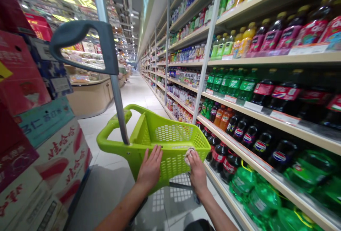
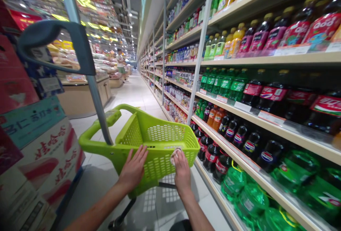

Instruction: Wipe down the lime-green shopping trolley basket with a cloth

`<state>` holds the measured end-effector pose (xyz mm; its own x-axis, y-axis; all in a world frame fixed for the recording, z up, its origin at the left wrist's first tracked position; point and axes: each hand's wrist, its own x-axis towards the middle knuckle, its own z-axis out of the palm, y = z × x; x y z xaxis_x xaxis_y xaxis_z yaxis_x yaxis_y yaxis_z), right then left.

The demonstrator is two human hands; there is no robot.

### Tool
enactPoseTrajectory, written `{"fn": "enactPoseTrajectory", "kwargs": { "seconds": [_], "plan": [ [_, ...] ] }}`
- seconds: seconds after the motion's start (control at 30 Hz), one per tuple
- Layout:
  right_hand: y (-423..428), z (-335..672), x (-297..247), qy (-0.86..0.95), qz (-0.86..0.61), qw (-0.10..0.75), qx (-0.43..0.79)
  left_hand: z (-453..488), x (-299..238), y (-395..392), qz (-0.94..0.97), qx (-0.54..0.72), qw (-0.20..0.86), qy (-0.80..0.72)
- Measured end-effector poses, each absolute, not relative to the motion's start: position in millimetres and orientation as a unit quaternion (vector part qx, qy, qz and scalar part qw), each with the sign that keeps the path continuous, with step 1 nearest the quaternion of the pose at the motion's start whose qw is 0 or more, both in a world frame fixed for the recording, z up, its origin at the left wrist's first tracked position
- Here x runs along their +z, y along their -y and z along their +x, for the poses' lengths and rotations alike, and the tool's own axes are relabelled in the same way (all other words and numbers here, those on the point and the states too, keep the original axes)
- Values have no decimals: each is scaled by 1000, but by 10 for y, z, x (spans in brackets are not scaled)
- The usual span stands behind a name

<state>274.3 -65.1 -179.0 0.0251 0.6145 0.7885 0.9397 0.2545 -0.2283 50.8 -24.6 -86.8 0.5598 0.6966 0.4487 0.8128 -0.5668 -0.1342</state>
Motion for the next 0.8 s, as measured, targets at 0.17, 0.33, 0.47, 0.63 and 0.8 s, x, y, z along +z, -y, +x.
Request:
{"fn": "enactPoseTrajectory", "kwargs": {
  "seconds": [0.17, 0.33, 0.47, 0.63, 0.8],
  "plan": [
    [635, 2866, -1981, 658, -618, 389, -182, 620, -947, 216, -876, -167, 165, 422],
    [648, 2990, -2073, 660, -602, 403, -200, 649, -1009, 157, -886, -147, 176, 404],
    [534, 3096, -1970, 632, -593, 434, -245, 746, -971, 123, -897, -123, 157, 395],
    [520, 3239, -2333, 656, -593, 405, -234, 827, -922, 133, -910, -90, 106, 391],
    [467, 3492, -2170, 609, -619, 448, -212, 795, -852, 166, -916, -82, 62, 389]
  ]
}}
